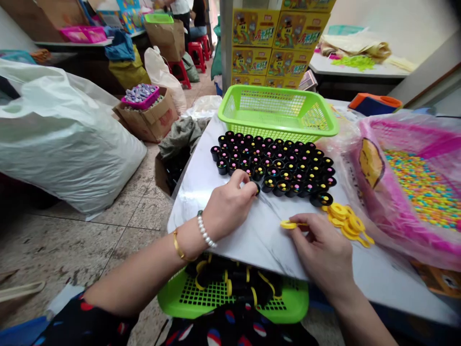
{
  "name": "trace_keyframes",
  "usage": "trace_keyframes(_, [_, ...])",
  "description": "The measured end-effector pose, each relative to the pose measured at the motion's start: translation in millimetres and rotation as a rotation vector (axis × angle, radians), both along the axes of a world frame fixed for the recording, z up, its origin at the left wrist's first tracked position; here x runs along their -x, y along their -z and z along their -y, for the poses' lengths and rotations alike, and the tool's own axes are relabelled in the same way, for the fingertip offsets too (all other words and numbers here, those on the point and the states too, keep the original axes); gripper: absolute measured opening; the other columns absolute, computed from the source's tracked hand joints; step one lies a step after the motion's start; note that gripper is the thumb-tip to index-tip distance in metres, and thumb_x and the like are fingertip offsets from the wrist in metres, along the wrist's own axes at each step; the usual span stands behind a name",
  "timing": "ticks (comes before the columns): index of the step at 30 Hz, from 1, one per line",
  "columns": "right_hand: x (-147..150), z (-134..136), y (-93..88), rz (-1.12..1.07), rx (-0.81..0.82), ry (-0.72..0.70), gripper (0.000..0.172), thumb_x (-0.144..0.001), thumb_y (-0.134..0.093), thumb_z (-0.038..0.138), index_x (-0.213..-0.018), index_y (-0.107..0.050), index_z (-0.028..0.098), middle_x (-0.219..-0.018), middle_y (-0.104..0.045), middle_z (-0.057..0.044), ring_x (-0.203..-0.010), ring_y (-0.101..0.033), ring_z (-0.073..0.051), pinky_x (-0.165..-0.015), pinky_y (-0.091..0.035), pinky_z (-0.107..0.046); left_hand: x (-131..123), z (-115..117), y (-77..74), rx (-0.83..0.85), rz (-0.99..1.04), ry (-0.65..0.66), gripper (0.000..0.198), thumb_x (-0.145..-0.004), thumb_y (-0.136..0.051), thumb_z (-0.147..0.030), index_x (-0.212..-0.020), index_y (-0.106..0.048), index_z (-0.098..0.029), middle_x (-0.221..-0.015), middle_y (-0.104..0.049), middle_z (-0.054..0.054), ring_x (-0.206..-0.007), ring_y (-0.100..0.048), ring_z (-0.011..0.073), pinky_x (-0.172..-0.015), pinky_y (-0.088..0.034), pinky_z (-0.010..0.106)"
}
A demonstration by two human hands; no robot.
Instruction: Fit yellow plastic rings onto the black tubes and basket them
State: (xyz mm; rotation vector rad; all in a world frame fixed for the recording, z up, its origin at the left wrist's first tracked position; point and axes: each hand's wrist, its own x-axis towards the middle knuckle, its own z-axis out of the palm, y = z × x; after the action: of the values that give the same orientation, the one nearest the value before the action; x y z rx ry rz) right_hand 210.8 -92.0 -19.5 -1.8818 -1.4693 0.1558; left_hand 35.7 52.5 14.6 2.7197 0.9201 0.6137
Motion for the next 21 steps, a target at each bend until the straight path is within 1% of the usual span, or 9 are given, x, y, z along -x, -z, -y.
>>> trace_keyframes(2, [-2.5, 1.5, -0.5, 0.126, -0.039, -0.097, 0.016, -0.089, -0.055, 0.020, -0.100, -0.067, 0.021, -0.099, -0.066, -0.006, -0.091, -0.064, -0.020, -0.082, -0.050, -0.032, 10.0, 10.6, -4.4, 0.045, -0.006, 0.048, 0.011, -0.092, -0.050, -0.019, -0.093, -0.060, -0.014, -0.122, -0.055, 0.012, -0.078, -0.062, 0.0151, -0.066, -0.054, 0.029])
trace_keyframes(4, [-6.3, 7.5, -4.4, 0.137, 0.027, -0.218, 0.027, -0.089, -0.052, 0.018, -0.114, -0.063, 0.020, -0.112, -0.064, -0.008, -0.105, -0.061, -0.022, -0.091, -0.049, -0.034, 19.1, 21.0, -5.6, 0.108, 0.002, 0.112, 0.010, -0.093, -0.049, -0.018, -0.093, -0.058, -0.014, -0.119, -0.058, 0.011, -0.083, -0.063, 0.0171, -0.072, -0.056, 0.032])
trace_keyframes(8, [-12.5, 18.6, -14.3, 0.091, 0.153, -0.274, 0.046, -0.088, -0.054, 0.022, -0.135, -0.050, 0.020, -0.126, -0.058, -0.009, -0.111, -0.059, -0.022, -0.093, -0.049, -0.035, 25.5, 34.7, 3.5, 0.224, 0.106, 0.157, 0.005, -0.092, -0.052, -0.016, -0.095, -0.056, -0.015, -0.108, -0.062, 0.008, -0.091, -0.063, 0.0187, -0.081, -0.056, 0.033])
trace_keyframes(9, [-12.6, 18.9, -14.6, 0.098, 0.158, -0.267, 0.048, -0.088, -0.055, 0.024, -0.135, -0.049, 0.019, -0.126, -0.058, -0.010, -0.109, -0.059, -0.023, -0.091, -0.050, -0.035, 24.9, 36.6, 7.4, 0.250, 0.143, 0.132, 0.008, -0.090, -0.055, -0.016, -0.098, -0.056, -0.015, -0.107, -0.063, 0.008, -0.090, -0.063, 0.0185, -0.080, -0.055, 0.033])
trace_keyframes(11, [-11.0, 16.1, -11.3, 0.140, 0.138, -0.259, 0.042, -0.088, -0.058, 0.026, -0.130, -0.054, 0.018, -0.122, -0.059, -0.012, -0.107, -0.059, -0.024, -0.089, -0.050, -0.037, 22.8, 39.3, 15.3, 0.300, 0.218, 0.075, 0.030, -0.084, -0.064, -0.016, -0.112, -0.053, -0.013, -0.105, -0.064, 0.008, -0.087, -0.063, 0.0181, -0.078, -0.056, 0.033])
trace_keyframes(14, [-5.8, 6.5, -3.9, 0.213, 0.056, -0.237, 0.026, -0.086, -0.062, 0.028, -0.109, -0.064, 0.015, -0.108, -0.062, -0.013, -0.101, -0.059, -0.026, -0.088, -0.050, -0.041, 20.6, 41.5, 23.9, 0.346, 0.296, 0.028, 0.057, -0.079, -0.073, -0.018, -0.129, -0.046, -0.011, -0.108, -0.064, 0.011, -0.086, -0.062, 0.0180, -0.079, -0.055, 0.034])
trace_keyframes(17, [0.3, -4.6, -6.9, 0.159, -0.003, -0.189, 0.019, -0.084, -0.066, 0.028, -0.099, -0.065, 0.016, -0.096, -0.065, -0.009, -0.087, -0.062, -0.022, -0.078, -0.051, -0.036, 20.5, 42.9, 26.8, 0.393, 0.303, 0.038, 0.041, -0.081, -0.072, -0.019, -0.119, -0.057, -0.013, -0.105, -0.065, 0.010, -0.089, -0.062, 0.0193, -0.081, -0.055, 0.035])
trace_keyframes(19, [5.6, -11.9, -15.5, 0.080, -0.028, -0.189, 0.021, -0.085, -0.067, 0.027, -0.104, -0.065, 0.017, -0.093, -0.068, -0.006, -0.080, -0.063, -0.018, -0.074, -0.052, -0.031, 20.8, 43.7, 26.7, 0.428, 0.303, 0.048, 0.028, -0.082, -0.069, -0.018, -0.110, -0.063, -0.014, -0.101, -0.066, 0.009, -0.091, -0.063, 0.0200, -0.083, -0.054, 0.036])
trace_keyframes(21, [12.3, -19.2, -24.8, 0.037, -0.058, -0.248, 0.026, -0.085, -0.067, 0.025, -0.110, -0.064, 0.018, -0.094, -0.069, -0.005, -0.080, -0.065, -0.016, -0.074, -0.052, -0.029, 21.2, 44.6, 26.6, 0.447, 0.314, 0.045, 0.025, -0.083, -0.069, -0.017, -0.107, -0.065, -0.014, -0.100, -0.066, 0.008, -0.091, -0.063, 0.0199, -0.083, -0.054, 0.035])
